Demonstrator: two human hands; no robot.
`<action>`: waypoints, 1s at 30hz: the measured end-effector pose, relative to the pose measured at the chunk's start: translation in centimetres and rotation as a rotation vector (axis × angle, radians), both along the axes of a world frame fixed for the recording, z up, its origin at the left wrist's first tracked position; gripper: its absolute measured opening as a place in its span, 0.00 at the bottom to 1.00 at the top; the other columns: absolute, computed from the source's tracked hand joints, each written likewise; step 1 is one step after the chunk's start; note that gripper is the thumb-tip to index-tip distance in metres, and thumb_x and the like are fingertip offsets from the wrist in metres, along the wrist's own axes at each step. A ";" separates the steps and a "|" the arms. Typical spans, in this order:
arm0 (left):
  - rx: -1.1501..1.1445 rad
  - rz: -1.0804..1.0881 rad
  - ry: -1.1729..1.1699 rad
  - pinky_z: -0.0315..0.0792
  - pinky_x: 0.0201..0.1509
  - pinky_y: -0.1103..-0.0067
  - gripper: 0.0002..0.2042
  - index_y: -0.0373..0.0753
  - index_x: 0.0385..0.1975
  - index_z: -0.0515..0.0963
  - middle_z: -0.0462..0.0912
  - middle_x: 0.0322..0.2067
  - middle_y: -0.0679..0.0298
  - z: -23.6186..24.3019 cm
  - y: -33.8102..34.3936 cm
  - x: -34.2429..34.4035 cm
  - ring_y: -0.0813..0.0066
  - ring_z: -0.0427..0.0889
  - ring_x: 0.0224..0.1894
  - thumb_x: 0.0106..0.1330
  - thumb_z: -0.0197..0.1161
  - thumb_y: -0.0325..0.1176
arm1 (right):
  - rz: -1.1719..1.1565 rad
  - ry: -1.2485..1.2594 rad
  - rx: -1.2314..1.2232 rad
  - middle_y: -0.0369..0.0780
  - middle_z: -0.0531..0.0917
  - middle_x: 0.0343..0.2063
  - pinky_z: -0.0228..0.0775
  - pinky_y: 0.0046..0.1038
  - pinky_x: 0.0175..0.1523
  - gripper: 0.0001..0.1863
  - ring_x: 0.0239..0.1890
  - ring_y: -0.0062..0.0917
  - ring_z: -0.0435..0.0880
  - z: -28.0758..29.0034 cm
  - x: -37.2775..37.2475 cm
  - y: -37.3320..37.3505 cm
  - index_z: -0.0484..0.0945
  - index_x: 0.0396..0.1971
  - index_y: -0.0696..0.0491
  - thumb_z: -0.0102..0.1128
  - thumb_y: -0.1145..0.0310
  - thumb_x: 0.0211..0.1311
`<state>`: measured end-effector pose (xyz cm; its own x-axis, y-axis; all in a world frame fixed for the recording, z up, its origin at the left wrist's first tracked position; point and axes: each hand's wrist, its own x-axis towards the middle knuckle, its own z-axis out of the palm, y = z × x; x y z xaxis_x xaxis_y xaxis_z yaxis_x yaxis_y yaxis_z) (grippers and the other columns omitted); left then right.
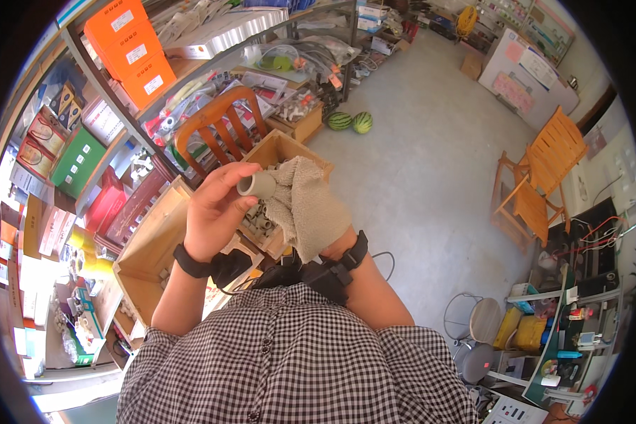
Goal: The person repeatedly picks small cylindrical metal parts from a wooden crate, wipes each with a cloth, and returns them to the crate. The process is repeated continuously throughout the clip.
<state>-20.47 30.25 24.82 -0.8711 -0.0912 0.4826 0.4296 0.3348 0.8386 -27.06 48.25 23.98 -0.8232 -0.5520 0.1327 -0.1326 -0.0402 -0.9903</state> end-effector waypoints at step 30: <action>-0.254 0.035 -0.044 0.74 0.50 0.76 0.21 0.37 0.50 0.80 0.81 0.46 0.62 0.1 -0.2 -0.8 0.71 0.79 0.46 0.56 0.75 0.25 | 0.047 0.190 0.059 0.37 0.80 0.45 0.75 0.24 0.50 0.13 0.44 0.21 0.80 -1.7 -2.4 0.5 0.69 0.50 0.58 0.57 0.73 0.70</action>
